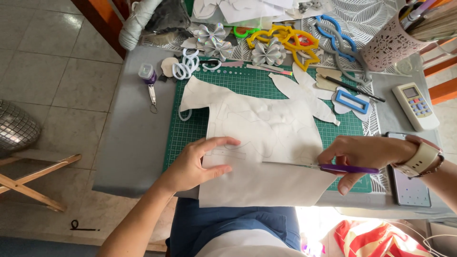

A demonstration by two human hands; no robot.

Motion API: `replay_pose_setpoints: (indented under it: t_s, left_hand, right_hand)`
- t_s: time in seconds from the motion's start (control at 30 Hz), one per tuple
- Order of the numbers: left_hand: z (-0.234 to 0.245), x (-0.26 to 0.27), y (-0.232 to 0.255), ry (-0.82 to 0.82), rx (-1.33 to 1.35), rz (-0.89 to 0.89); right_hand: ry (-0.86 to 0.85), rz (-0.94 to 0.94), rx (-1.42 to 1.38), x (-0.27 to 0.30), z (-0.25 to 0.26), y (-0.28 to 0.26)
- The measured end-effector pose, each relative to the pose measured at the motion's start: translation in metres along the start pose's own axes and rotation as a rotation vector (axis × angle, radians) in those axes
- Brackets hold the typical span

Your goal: Tracing a template onto a sheet of paper and cutting it out with scissors

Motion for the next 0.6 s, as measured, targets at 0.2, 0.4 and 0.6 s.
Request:
replay_pose_setpoints:
  t_s: [0.2, 0.4, 0.6]
  left_hand:
    - [-0.008, -0.003, 0.006, -0.03, 0.008, -0.043]
    - [-0.005, 0.001, 0.002, -0.029, 0.014, -0.011]
    - [-0.01, 0.005, -0.002, -0.026, 0.046, -0.021]
  right_hand:
    - [-0.064, -0.109, -0.066, -0.013, -0.007, -0.022]
    - [-0.062, -0.088, 0.001, -0.019, -0.006, -0.024]
    - [-0.065, -0.101, -0.007, -0.027, -0.01, -0.024]
Point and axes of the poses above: each hand's wrist, its own x-axis away from the middle knuckle, its own z-axis out of the back of the hand, y = z × x, the point moved 8 cm from there along -x, towards the middle knuckle, and after that the axes turned 10 degrees about -x, right-handed, at the moved point
